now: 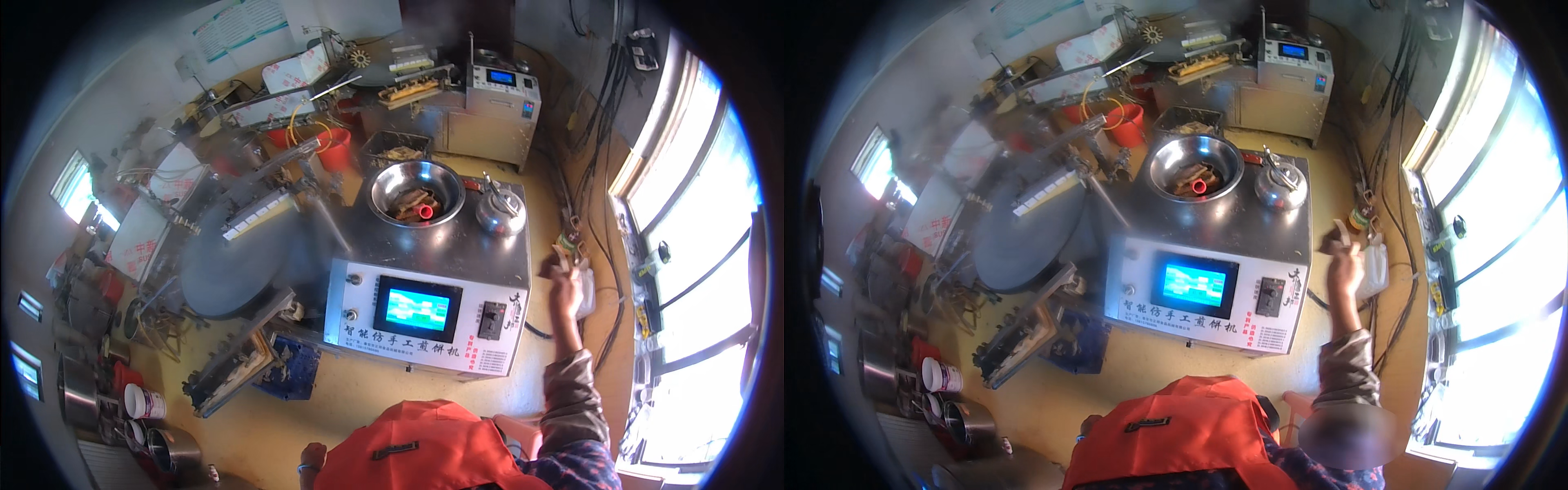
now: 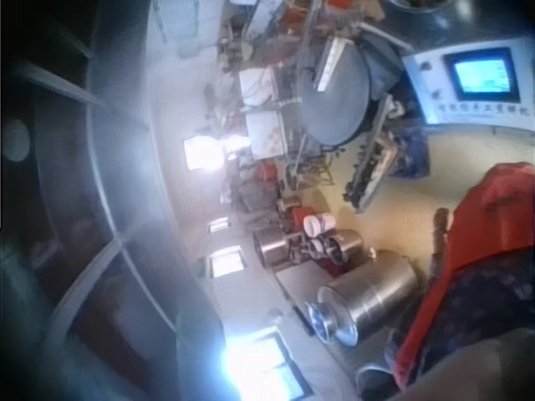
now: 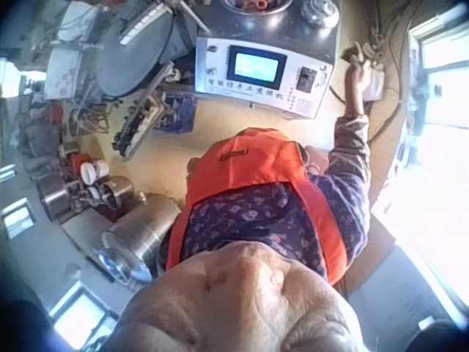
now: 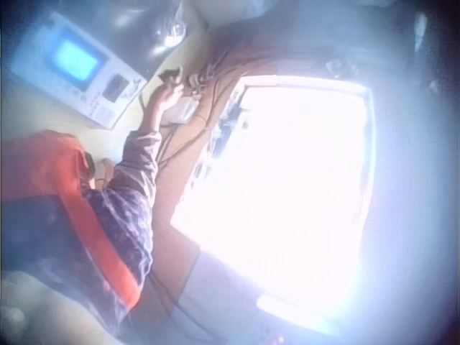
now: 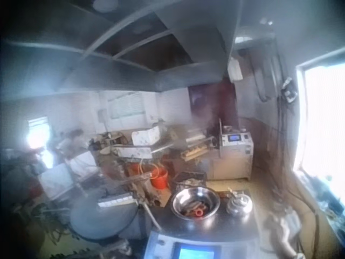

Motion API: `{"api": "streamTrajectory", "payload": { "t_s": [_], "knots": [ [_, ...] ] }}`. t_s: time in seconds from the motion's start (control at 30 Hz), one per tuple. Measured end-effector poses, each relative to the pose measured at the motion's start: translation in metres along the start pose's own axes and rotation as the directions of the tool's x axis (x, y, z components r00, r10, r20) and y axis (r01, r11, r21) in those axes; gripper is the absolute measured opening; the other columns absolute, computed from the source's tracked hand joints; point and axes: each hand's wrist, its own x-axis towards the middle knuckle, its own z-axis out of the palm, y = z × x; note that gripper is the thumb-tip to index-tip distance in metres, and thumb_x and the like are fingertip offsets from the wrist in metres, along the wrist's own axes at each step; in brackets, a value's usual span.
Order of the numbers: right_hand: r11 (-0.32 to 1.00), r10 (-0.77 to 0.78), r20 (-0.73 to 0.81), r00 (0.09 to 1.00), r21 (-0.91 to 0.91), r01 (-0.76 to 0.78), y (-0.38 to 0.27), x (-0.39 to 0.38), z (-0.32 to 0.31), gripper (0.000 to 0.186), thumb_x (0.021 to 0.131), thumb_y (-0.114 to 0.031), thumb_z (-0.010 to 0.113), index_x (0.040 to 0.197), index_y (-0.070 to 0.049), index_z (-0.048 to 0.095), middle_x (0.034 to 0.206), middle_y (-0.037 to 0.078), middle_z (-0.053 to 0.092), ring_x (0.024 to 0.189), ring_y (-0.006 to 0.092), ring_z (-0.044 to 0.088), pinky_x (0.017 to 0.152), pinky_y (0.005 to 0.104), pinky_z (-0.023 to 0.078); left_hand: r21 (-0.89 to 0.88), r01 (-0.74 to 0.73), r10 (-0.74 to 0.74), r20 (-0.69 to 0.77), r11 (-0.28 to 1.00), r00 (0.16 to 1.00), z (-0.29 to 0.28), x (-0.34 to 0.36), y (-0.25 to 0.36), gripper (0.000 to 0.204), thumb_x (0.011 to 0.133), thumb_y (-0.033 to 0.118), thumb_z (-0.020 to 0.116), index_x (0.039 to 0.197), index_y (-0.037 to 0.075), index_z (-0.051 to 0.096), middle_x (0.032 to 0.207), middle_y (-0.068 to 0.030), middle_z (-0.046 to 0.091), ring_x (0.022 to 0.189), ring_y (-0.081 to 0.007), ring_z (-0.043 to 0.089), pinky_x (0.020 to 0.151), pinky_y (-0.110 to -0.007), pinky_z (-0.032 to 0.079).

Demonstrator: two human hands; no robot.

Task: The person scrapes residue from a large flat griddle, then moves to a table to handle a large sheet of dough, folding and placing it. They then knead dough in a metal bowl and operate a control panel on a machine. Another person is visible working nearby.

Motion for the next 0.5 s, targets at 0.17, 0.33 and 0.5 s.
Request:
{"api": "streamTrajectory", "payload": {
  "t_s": [0.17,0.33,0.5],
  "knots": [
    [0.891,-0.439,0.087,0.894,0.17,0.421,-0.122,-0.035,0.048,0.019,0.084,-0.021,0.055,0.101,-0.019,0.063,0.096,0.014,0.055,0.085,0.0313,0.058,0.07,0.0419,0.05,-0.273,-0.074,0.039,-0.13,0.959,0.991,-0.014,0.02,0.011,0.022,0.078,0.03,0.06,0.084,0.009,0.066,0.08,-0.0134,0.067,0.079,-0.0296,0.065,0.072,-0.039,0.051],
    [0.923,0.233,0.42,0.877,0.187,-0.335,-0.045,-0.009,0.054,0.039,0.08,-0.04,0.055,0.103,-0.009,0.059,0.105,0.017,0.057,0.097,0.0329,0.058,0.081,0.0411,0.047,-0.409,-0.11,0.008,-0.244,0.906,0.97,-0.019,0.022,0.009,0.026,0.078,0.032,0.061,0.086,0.007,0.066,0.081,-0.0147,0.067,0.08,-0.0308,0.065,0.071,-0.038,0.051],
    [0.942,0.318,0.104,0.942,-0.146,-0.302,0.056,0.005,0.005,0.02,0.075,-0.019,0.062,0.095,-0.021,0.067,0.105,0.014,0.055,0.09,0.0326,0.059,0.082,0.0425,0.047,-0.173,-0.021,-0.024,-0.254,0.985,0.967,0.008,0.002,-0.028,0.026,0.08,0.03,0.059,0.087,0.006,0.066,0.083,-0.0143,0.067,0.08,-0.0305,0.065,0.072,-0.039,0.052]
  ]
}}
